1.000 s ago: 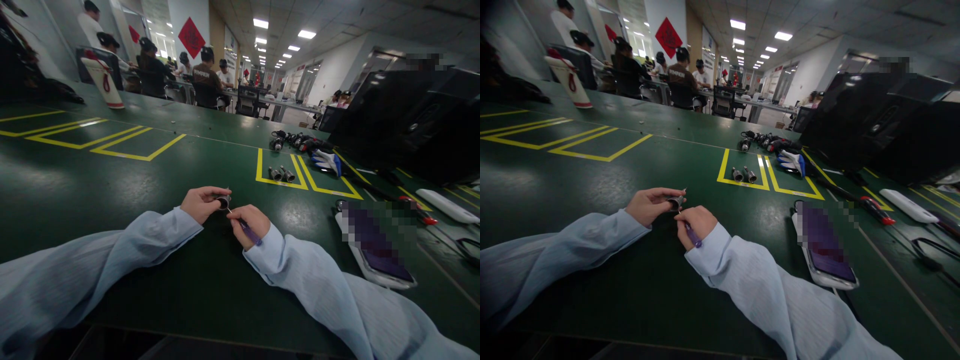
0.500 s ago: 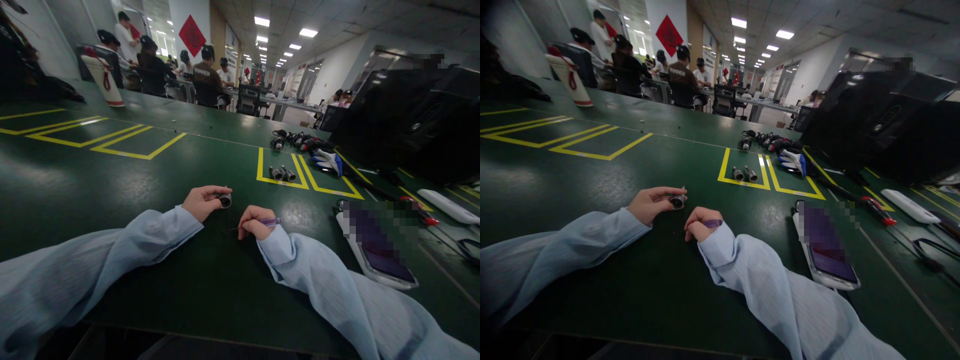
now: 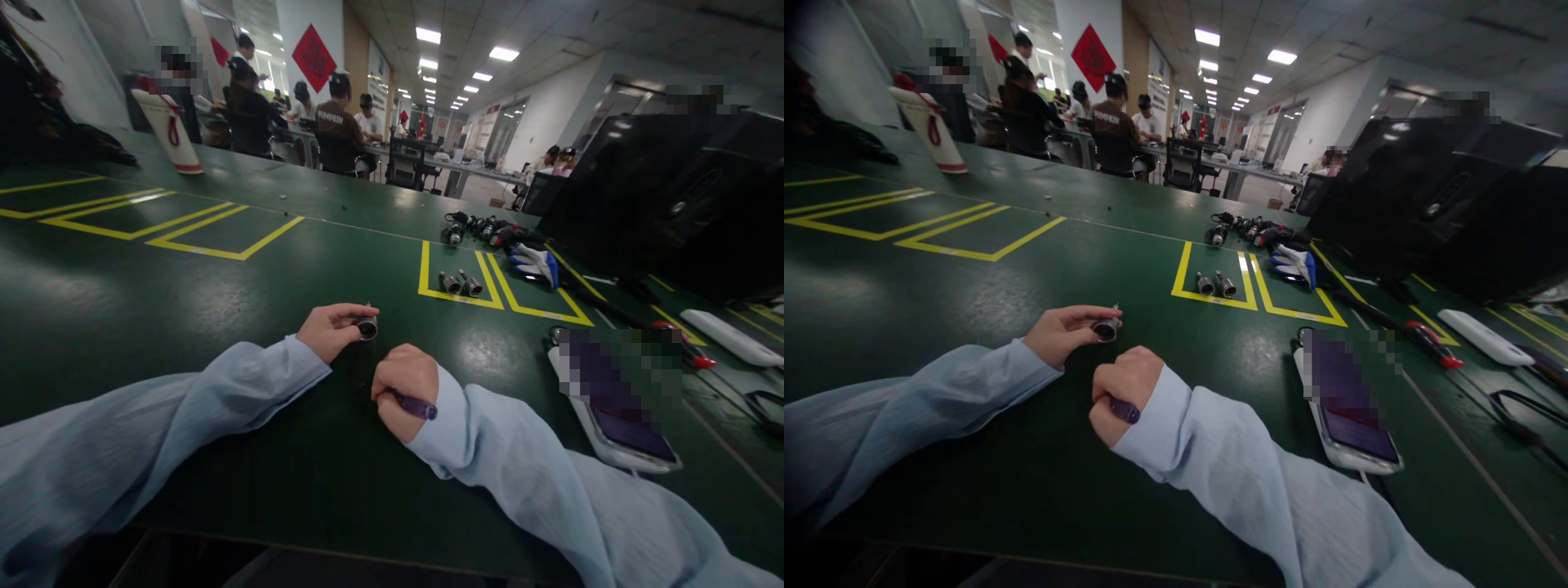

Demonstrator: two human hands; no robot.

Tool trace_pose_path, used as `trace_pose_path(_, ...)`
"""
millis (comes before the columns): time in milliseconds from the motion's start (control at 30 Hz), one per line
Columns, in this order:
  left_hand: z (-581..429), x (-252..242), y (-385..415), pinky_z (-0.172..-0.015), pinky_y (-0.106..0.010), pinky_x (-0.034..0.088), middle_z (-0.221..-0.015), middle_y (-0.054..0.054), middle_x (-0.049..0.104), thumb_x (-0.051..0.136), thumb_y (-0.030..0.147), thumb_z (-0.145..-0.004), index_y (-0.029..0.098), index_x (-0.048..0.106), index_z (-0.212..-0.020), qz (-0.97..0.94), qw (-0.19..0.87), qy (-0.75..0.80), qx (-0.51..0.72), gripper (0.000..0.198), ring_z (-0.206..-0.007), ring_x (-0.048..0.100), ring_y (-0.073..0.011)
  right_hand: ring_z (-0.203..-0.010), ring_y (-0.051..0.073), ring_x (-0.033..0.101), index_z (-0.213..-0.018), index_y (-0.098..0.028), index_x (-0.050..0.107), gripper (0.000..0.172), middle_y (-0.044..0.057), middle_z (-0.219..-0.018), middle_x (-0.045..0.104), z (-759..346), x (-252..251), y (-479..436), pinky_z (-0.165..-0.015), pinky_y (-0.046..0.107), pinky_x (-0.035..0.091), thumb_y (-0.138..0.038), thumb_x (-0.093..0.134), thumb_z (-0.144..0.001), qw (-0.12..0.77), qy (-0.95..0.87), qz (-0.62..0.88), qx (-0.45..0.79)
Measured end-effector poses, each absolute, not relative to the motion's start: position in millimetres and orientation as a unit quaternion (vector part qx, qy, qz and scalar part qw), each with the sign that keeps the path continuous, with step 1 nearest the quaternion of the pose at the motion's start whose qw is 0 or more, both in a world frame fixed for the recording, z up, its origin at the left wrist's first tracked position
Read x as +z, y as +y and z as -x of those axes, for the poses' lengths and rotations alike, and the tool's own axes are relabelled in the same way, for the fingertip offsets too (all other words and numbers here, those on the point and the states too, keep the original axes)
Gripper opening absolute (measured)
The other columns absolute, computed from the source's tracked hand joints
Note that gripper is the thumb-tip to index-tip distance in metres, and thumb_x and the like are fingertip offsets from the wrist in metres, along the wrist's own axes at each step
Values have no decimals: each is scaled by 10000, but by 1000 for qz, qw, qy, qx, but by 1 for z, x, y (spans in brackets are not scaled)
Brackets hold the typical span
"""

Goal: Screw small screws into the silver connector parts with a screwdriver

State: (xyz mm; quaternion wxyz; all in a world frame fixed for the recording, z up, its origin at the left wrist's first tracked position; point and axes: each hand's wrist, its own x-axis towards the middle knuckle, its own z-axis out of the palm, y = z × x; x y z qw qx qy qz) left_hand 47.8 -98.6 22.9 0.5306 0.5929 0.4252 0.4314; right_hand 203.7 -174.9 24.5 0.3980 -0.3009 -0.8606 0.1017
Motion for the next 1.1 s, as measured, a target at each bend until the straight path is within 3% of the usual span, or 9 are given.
trace_pose_path(267,-48,18,-96,-831,-417,500,-889,-66,686,713,112,-476,113,646,-803,-564,544,403,472,333,-853,640,-219,-606,144,564,-662,-162,575,168,40,-618,629,-204,26,-177,-628,273,448,-108,423,-710,453,-822,332,96)
trace_pose_path(467,-48,24,-100,-836,-411,487,-722,-29,695,685,103,-477,119,616,-819,-546,567,417,454,349,-724,661,-191,-680,150,562,-777,-163,568,132,47,-710,629,-201,18,-169,-685,276,473,-124,447,-742,481,-802,352,27)
trace_pose_path(733,-53,32,-105,-835,-387,498,-763,-23,700,667,89,-448,121,618,-795,-551,558,421,455,352,-755,667,-199,-684,152,577,-776,-166,558,138,48,-714,641,-199,9,-159,-681,278,482,-102,441,-740,503,-794,341,-31)
trace_pose_path(1100,-54,33,-112,-756,-355,537,-784,-59,698,642,180,-533,117,624,-754,-603,494,422,464,230,-726,668,-199,-703,170,583,-775,-174,549,141,59,-727,648,-198,6,-156,-706,310,471,-97,443,-726,472,-804,362,-16)
